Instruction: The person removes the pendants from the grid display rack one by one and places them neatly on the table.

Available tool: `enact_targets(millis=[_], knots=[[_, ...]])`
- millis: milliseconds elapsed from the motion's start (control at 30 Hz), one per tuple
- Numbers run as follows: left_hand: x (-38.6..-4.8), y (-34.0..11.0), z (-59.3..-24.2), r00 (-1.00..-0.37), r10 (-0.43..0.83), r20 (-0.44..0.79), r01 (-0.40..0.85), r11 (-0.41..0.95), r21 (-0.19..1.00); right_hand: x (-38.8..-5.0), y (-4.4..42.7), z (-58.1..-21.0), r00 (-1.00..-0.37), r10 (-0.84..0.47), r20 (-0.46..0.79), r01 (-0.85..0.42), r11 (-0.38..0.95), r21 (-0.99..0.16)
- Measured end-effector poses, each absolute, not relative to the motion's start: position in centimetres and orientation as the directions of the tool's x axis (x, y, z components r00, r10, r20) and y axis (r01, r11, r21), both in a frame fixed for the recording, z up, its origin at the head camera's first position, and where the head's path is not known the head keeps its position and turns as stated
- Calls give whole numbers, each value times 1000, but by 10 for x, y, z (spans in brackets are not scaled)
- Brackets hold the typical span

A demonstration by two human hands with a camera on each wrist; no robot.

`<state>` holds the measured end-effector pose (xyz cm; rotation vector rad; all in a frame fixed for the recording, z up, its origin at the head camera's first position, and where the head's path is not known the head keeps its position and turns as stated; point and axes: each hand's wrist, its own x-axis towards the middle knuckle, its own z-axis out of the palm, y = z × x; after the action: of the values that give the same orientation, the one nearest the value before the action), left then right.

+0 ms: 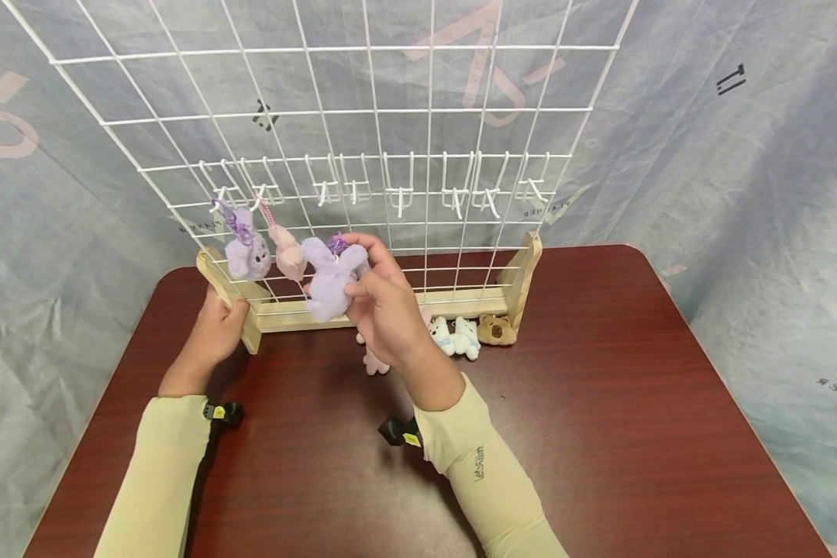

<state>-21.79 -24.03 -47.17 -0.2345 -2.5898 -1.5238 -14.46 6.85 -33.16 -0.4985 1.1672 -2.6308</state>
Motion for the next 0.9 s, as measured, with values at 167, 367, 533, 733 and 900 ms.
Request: enact_targets(millis=[167, 367, 533, 733, 900], knots=[[-215, -241, -471, -984, 54, 172, 175, 508, 843, -147, 67, -336, -903, -360, 232, 70, -658, -750], [-213, -242, -471, -985, 54, 166, 170, 511, 843, -148, 66, -339, -894, -375, 244, 47, -621, -783], [-213, -242, -471, -983, 52, 175, 178, 501, 847, -148, 66, -342, -881, -405, 243, 76, -630, -773], [-213, -241, -472, -983, 50, 175, 176, 507, 844, -151, 66, -346, -848, -452, 277, 91, -639, -764], [-214, -241, -470, -982, 66, 179, 187, 493, 849, -154, 66, -350, -837, -469, 281, 89, -624, -777]])
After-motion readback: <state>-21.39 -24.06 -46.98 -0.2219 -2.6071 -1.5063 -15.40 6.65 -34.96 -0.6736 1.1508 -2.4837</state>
